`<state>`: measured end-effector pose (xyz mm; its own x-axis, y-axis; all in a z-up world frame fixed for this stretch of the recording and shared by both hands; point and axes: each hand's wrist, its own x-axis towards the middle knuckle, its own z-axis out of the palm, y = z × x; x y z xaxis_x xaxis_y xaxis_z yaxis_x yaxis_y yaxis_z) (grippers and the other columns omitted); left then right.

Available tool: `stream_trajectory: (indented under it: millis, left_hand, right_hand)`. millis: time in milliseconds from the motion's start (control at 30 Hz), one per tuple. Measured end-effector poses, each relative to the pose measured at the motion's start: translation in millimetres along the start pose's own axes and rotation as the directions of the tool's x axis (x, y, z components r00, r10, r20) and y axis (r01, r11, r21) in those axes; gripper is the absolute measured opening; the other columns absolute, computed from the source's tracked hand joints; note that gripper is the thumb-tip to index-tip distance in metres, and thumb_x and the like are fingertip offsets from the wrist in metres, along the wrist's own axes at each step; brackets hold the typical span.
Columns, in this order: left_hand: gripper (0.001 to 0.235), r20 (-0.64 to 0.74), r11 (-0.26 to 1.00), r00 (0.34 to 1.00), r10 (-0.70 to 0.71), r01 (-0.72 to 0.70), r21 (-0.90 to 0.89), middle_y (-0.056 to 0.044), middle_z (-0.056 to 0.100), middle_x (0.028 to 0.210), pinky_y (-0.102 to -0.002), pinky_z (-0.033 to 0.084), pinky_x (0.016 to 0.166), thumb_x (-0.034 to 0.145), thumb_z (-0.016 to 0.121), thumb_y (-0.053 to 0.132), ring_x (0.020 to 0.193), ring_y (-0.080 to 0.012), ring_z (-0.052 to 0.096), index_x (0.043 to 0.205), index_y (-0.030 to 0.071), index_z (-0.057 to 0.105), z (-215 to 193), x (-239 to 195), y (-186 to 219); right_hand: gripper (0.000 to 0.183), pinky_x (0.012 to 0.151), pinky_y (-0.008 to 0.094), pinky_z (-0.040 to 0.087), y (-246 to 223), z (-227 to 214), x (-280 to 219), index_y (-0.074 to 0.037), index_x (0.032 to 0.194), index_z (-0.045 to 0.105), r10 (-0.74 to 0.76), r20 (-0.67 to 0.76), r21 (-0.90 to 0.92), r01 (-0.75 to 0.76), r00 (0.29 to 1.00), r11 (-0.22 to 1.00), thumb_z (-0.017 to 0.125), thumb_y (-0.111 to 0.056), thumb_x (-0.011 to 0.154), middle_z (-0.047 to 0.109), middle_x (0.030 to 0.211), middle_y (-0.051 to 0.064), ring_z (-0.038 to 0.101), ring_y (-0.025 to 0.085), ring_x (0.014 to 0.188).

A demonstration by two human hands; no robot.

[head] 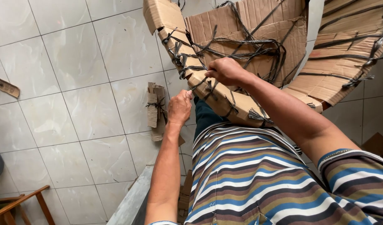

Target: Tying black plastic strips around a cardboard-covered furniture frame to secure the padding.

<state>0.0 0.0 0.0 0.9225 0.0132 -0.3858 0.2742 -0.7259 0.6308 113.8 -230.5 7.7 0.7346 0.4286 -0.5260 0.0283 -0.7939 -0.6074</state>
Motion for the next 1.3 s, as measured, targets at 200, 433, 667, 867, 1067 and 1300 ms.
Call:
stream_trajectory:
  millis: [200,433,667,867,1067,1300]
  left_hand:
    - [0.031,-0.092,0.964,0.992,0.086,-0.106,-0.243,-0.008,0.071,0.079,-0.033,0.056,0.076,0.105,0.064,0.036,0.079,-0.0246,0.072,0.081,0.017,0.069,-3.5,-4.4,-0.3]
    - [0.031,-0.133,0.794,0.987,0.094,-0.155,-0.587,-0.01,0.077,0.112,-0.034,0.056,0.087,0.106,0.062,0.027,0.097,-0.0159,0.07,0.083,0.008,0.071,-6.8,2.5,50.3]
    - [0.02,-0.093,0.689,0.99,-0.102,0.003,-0.725,-0.003,0.076,0.079,-0.022,0.059,0.076,0.095,0.08,0.027,0.078,-0.0031,0.064,0.098,0.007,0.079,7.5,15.3,51.4]
    - [0.02,-0.16,0.837,0.987,0.003,-0.09,-0.54,-0.01,0.077,0.089,-0.031,0.06,0.083,0.091,0.083,0.021,0.088,-0.0141,0.07,0.106,0.01,0.08,9.2,17.4,53.2]
    - [0.016,-0.265,0.912,0.947,0.184,-0.265,-0.312,-0.01,0.069,0.083,-0.039,0.06,0.078,0.099,0.072,0.03,0.086,-0.0279,0.074,0.1,0.015,0.078,22.4,26.4,40.1]
    - [0.012,-0.166,0.909,0.981,0.098,-0.157,-0.385,-0.01,0.071,0.082,-0.041,0.059,0.078,0.097,0.071,0.028,0.087,-0.0287,0.074,0.096,0.017,0.075,14.2,23.1,40.6]
  right_hand:
    - [0.027,0.094,0.052,0.054,31.6,16.3,2.3,-0.024,0.104,0.075,0.081,-0.034,0.104,-0.077,0.996,0.992,0.06,-0.046,0.102,0.075,0.099,0.012,0.069,0.037,0.108]
    - [0.02,0.079,0.051,0.053,55.3,7.5,-29.4,-0.02,0.103,0.074,0.081,-0.198,0.247,-0.03,0.977,0.969,0.062,-0.035,0.105,0.07,0.084,0.015,0.069,0.038,0.09]
    - [0.017,0.066,0.036,0.047,22.4,-12.2,-69.3,-0.009,0.097,0.071,-0.034,-0.38,0.46,0.221,0.924,0.86,0.067,-0.022,0.106,0.057,0.067,0.007,0.055,0.019,0.069]
    - [0.015,0.067,0.043,0.049,-22.3,-17.9,-73.8,-0.011,0.095,0.069,-0.146,-0.366,0.336,0.277,0.919,0.9,0.071,-0.025,0.101,0.062,0.074,0.012,0.063,0.029,0.072]
    - [0.017,0.079,0.046,0.051,-41.6,-16.0,-55.9,-0.009,0.106,0.068,-0.243,-0.388,0.36,0.389,0.889,0.848,0.067,-0.026,0.104,0.066,0.09,0.015,0.067,0.033,0.088]
    - [0.029,0.103,0.057,0.048,-42.0,-15.2,-40.6,-0.018,0.135,0.066,-0.236,-0.245,0.369,0.316,0.94,0.874,0.058,-0.021,0.107,0.064,0.136,0.016,0.062,0.041,0.122]
